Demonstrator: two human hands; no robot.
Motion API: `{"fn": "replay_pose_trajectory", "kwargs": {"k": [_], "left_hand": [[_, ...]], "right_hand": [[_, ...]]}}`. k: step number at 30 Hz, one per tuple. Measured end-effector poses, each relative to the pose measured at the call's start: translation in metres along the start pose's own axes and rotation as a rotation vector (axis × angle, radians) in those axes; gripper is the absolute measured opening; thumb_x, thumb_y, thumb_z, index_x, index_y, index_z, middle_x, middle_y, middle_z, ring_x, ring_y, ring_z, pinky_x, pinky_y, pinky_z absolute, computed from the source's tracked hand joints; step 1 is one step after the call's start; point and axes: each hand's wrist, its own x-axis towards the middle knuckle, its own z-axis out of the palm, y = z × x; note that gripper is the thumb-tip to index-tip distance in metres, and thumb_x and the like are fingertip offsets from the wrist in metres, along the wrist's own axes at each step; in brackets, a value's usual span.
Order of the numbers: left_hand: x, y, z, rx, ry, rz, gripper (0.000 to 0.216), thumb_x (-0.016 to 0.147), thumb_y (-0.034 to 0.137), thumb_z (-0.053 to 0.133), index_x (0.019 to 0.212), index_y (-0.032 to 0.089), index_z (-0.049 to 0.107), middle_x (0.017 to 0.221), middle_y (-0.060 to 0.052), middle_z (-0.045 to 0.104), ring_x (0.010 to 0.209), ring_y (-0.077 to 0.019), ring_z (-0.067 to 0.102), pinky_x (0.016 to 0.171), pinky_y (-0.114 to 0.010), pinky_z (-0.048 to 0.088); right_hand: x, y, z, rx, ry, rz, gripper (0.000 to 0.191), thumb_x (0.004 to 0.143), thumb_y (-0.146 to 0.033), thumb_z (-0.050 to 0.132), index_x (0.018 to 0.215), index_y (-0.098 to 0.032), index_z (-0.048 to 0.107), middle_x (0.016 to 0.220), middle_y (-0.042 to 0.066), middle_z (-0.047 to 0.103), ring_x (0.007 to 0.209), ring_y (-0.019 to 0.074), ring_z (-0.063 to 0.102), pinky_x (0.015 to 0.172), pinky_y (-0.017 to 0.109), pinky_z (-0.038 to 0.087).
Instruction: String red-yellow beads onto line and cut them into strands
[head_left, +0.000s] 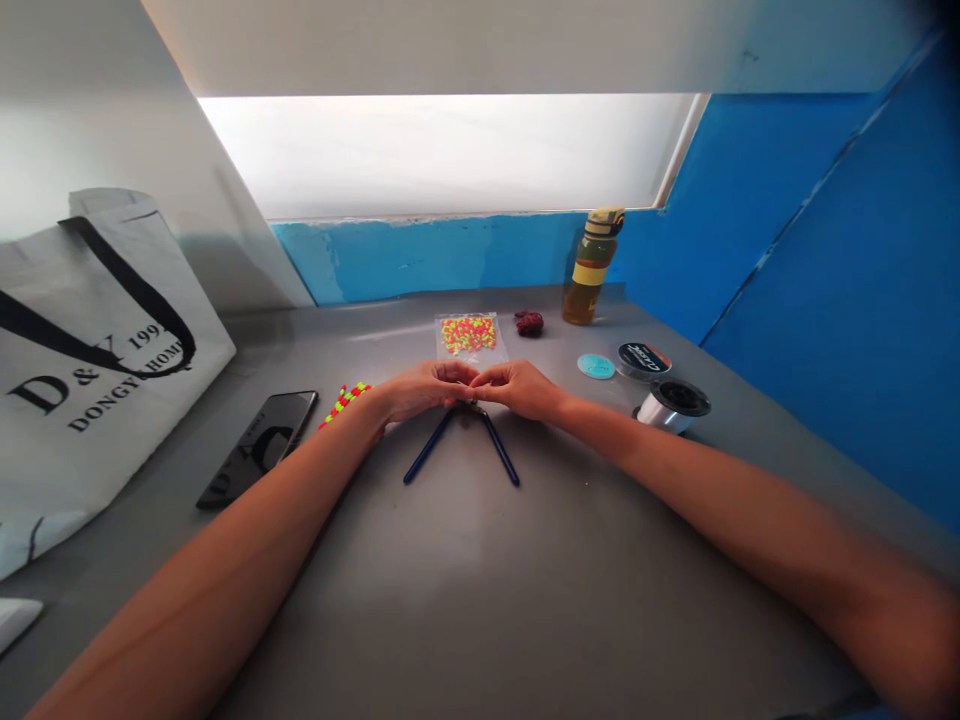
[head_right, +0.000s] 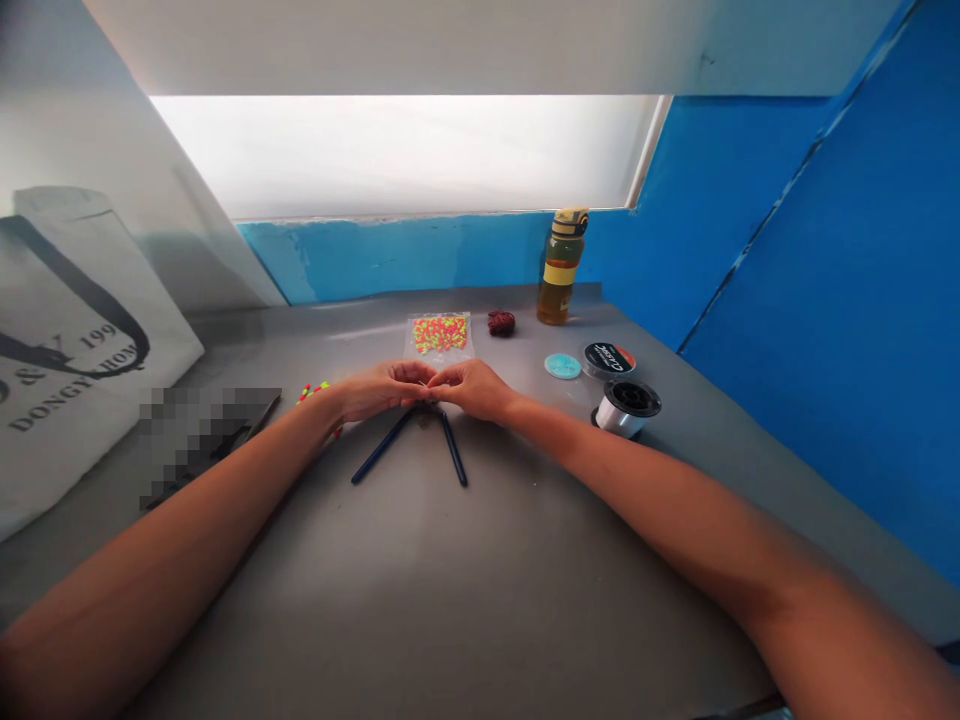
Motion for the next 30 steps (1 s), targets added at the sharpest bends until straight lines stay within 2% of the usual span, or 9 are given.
{"fn": "replay_pose_trajectory", "kwargs": {"k": [9,30], "left_hand": [[0.0005,-0.0024,-0.0026,-0.015,-0.038,-0.033,0.031,0.076,0.023,0.078,0.105,0.016,0.071,0.095,-0.005,0.07,0.08,-0.0126,0.061,0.072,-0.025,0.043],[0.0005,-0.0007,0.0,-0.008,-0.02,-0.05,0.026,0.073,0.019,0.079,0.097,0.015,0.069,0.091,-0.005,0.072,0.077,-0.0118,0.063,0.072,-0.025,0.046]], "right_hand": [[0.0011,0.0002,0.0017,-0.057,0.036,-0.015,0.027,0.084,-0.04,0.069,0.091,-0.018,0.081,0.082,0.004,0.075,0.078,0.0173,0.063,0.071,0.028,0.042],[-0.0002,0.0018,-0.0015,-0.063,-0.017,0.029,0.033,0.082,-0.046,0.069,0.095,-0.017,0.08,0.081,0.003,0.072,0.073,0.0152,0.059,0.069,0.027,0.039]]}}
